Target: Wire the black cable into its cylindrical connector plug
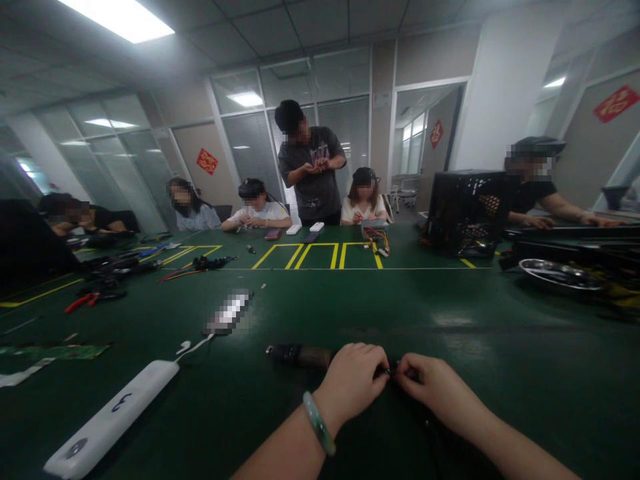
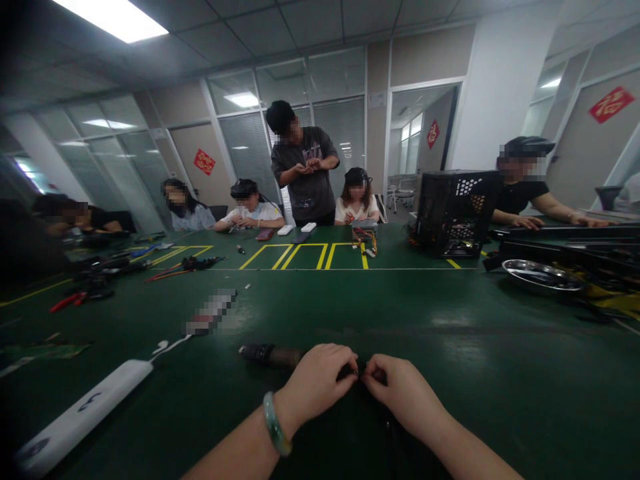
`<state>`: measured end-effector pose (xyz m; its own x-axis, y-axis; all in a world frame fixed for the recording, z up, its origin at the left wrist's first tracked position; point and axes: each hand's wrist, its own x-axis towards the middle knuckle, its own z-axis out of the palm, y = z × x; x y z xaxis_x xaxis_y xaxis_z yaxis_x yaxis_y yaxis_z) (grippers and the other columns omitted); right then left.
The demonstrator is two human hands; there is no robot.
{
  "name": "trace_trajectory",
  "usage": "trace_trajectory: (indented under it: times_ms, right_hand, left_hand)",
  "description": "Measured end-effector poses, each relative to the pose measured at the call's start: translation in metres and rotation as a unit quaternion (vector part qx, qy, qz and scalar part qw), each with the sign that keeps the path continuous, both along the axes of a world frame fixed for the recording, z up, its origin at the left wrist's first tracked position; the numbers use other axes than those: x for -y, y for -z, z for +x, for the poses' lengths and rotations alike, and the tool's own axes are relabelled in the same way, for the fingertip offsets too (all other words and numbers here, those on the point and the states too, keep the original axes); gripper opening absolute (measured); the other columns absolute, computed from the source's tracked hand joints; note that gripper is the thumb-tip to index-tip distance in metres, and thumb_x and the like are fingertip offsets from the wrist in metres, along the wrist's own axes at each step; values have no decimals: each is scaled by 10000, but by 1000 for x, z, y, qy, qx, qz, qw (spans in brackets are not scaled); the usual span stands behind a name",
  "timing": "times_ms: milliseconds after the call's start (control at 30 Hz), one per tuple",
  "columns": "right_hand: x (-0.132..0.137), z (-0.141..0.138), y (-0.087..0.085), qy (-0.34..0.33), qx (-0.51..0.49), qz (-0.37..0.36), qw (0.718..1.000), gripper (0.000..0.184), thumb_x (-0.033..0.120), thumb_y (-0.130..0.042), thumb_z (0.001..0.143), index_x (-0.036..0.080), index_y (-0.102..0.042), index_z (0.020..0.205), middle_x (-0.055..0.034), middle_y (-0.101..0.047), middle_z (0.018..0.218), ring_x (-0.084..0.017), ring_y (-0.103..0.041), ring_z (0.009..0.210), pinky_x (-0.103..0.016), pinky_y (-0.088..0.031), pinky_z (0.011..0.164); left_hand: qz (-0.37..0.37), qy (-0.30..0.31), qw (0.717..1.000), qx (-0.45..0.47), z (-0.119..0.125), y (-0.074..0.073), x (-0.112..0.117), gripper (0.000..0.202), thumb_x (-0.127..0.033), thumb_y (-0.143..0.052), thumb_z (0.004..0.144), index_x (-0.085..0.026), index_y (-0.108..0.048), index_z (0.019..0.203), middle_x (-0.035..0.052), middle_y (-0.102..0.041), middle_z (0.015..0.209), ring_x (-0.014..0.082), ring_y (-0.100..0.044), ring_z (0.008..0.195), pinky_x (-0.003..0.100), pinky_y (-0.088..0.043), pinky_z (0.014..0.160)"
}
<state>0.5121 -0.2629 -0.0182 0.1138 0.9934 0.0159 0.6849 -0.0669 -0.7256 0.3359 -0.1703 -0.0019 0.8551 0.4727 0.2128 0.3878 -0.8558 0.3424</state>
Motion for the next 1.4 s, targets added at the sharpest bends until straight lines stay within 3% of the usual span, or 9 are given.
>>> trace_trajectory:
  times_ms: [200, 400, 933, 1167, 1400]
  right_hand:
    - [1, -1, -5, 0, -5, -12, 1000, 141, 272, -531, 840, 194, -637, 789, 13, -670, 714, -149, -610, 661, -212, -387, 571]
    - [0, -1, -4, -1, -4, -10, 1000, 128, 263, -536, 842, 195, -625, 781, 24, -657, 700, -138, -601, 648, -204, -386, 572]
    - [2, -3, -10, -1, 4, -15, 1000, 136, 258, -529, 843, 204, -632, 773, 13, -677, 733, -149, -618, 676, -207, -407, 593]
    - [0, -2, -2, -8, -12, -9, 1000, 144, 266, -523, 854, 203, -634, 789, 15, -676, 747, -148, -621, 687, -207, -405, 598]
    - [-1, -3, -2, 1, -9, -15, 1000, 129, 258, -529, 839, 196, -622, 776, 18, -660, 697, -144, -601, 650, -202, -384, 561]
  left_hand:
    - [0, 3, 1000, 6, -1, 1, -1, 167, -302, -658, 820, -222, -570, 938, -9, -617, 921, 190, -562, 889, 329, -408, 800]
    - [5, 30, 999, 11, -1, -1, -2, 108, -168, -590, 830, -216, -568, 924, -8, -624, 939, 178, -560, 903, 309, -403, 819]
    - [20, 26, 999, 4, -2, -1, -1, 91, -255, -628, 837, -230, -579, 909, -34, -628, 924, 163, -562, 897, 298, -409, 817]
    - [21, 22, 999, -16, -1, -4, 0, 88, -263, -605, 848, -209, -587, 915, 9, -629, 929, 196, -569, 908, 325, -409, 805]
    - [13, 15, 1000, -11, -1, -4, 0, 139, -198, -593, 841, -223, -568, 976, -4, -629, 945, 179, -569, 911, 310, -409, 824]
